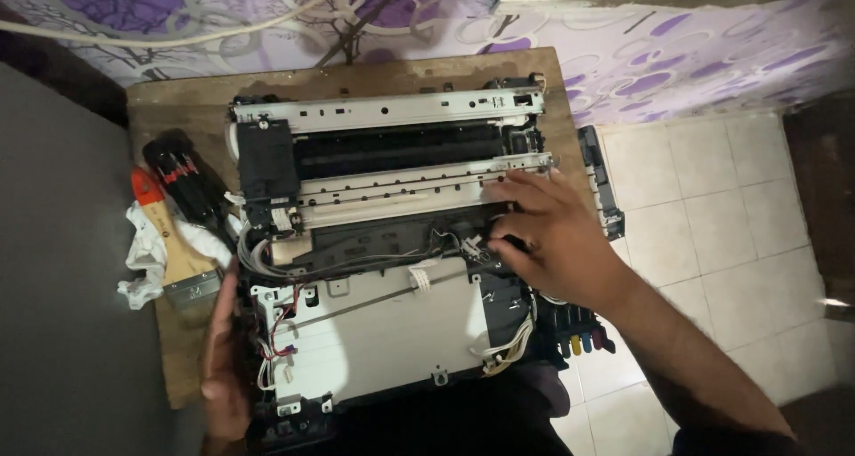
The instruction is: Disassembling the internal mechanical components of a printer and cleaning them with a brush.
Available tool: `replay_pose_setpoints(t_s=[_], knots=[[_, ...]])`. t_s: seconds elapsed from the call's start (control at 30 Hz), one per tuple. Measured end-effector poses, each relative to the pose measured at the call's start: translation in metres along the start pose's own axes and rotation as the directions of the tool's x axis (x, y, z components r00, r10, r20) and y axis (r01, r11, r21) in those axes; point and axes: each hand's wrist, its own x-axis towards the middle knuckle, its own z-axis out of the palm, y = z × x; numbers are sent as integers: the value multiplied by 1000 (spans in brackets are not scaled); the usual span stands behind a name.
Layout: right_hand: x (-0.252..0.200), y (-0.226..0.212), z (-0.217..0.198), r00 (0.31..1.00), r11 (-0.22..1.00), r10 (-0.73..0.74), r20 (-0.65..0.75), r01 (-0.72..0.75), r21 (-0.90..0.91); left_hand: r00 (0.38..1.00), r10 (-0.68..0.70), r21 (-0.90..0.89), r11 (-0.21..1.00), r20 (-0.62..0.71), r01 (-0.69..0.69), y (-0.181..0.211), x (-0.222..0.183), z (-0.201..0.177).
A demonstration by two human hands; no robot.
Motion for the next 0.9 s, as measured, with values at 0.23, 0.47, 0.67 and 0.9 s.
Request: replay_pose_setpoints(t_s=[0.23, 0.47, 0.67, 0.9], knots=[[9, 9, -5, 969, 972, -232, 85, 229, 45, 1000, 11, 140, 990, 15, -13, -2, -1, -5], [14, 15, 2, 946, 950, -306, 103, 311, -30, 997, -79, 134, 988, -23, 81, 13, -1, 2], [14, 17, -2, 942, 945, -318, 107, 324, -45, 998, -3, 119, 993, 57, -4, -7, -4, -10], [11, 13, -9, 957, 963, -269, 110, 264, 62, 1000, -5, 163, 987, 20, 1, -3, -4, -7]])
